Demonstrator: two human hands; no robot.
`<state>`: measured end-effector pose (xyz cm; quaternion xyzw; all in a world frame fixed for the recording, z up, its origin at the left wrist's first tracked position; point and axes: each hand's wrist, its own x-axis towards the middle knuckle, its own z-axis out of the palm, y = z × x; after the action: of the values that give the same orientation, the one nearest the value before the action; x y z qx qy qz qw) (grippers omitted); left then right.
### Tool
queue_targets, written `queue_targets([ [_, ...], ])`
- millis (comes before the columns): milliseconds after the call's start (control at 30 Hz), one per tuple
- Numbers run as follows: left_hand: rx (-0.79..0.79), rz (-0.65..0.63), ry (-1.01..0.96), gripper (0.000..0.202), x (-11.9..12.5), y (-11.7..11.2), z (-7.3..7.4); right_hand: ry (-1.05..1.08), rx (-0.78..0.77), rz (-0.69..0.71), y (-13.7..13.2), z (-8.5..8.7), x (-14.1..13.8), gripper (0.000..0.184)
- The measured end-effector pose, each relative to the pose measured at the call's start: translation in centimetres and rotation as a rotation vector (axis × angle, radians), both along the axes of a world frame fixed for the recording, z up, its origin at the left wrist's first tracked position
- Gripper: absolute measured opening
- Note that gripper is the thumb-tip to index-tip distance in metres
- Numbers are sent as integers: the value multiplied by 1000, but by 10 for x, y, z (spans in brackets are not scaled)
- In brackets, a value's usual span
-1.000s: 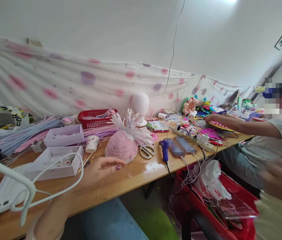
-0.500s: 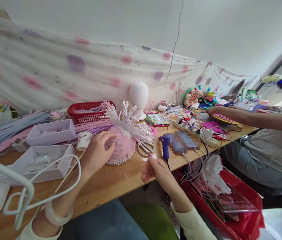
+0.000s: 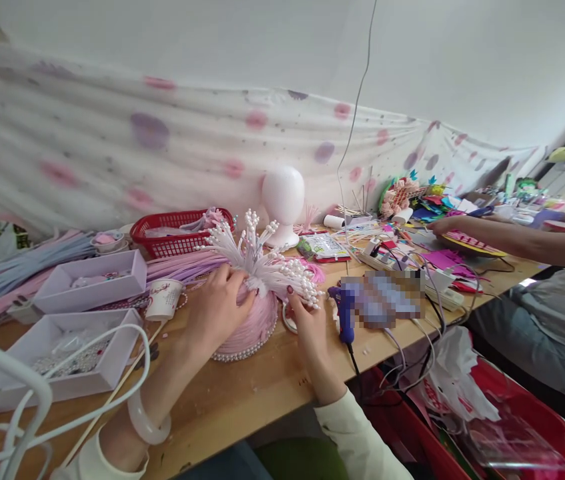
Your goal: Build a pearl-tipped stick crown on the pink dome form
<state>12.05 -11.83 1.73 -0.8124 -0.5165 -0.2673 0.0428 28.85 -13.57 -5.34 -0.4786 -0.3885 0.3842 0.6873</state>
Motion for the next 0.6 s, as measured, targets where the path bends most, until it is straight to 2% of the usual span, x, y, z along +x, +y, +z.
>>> queue_targets([
  [100, -2, 39, 77, 24, 1, -5, 6, -105, 18, -120, 7, 9, 6, 35],
  [267, 2, 26, -25, 28, 6, 8, 17, -187, 81, 18, 24, 25, 8, 25],
  [467, 149, -63, -146, 77, 26, 37, 29, -281, 154, 69, 29, 32, 15, 14],
  [533, 164, -82, -239, 96, 28, 46, 30, -297, 135, 157, 31, 33, 21, 18],
  [600, 174, -128, -321, 106, 26, 54, 31, -306, 115, 232, 32, 33, 26, 25],
])
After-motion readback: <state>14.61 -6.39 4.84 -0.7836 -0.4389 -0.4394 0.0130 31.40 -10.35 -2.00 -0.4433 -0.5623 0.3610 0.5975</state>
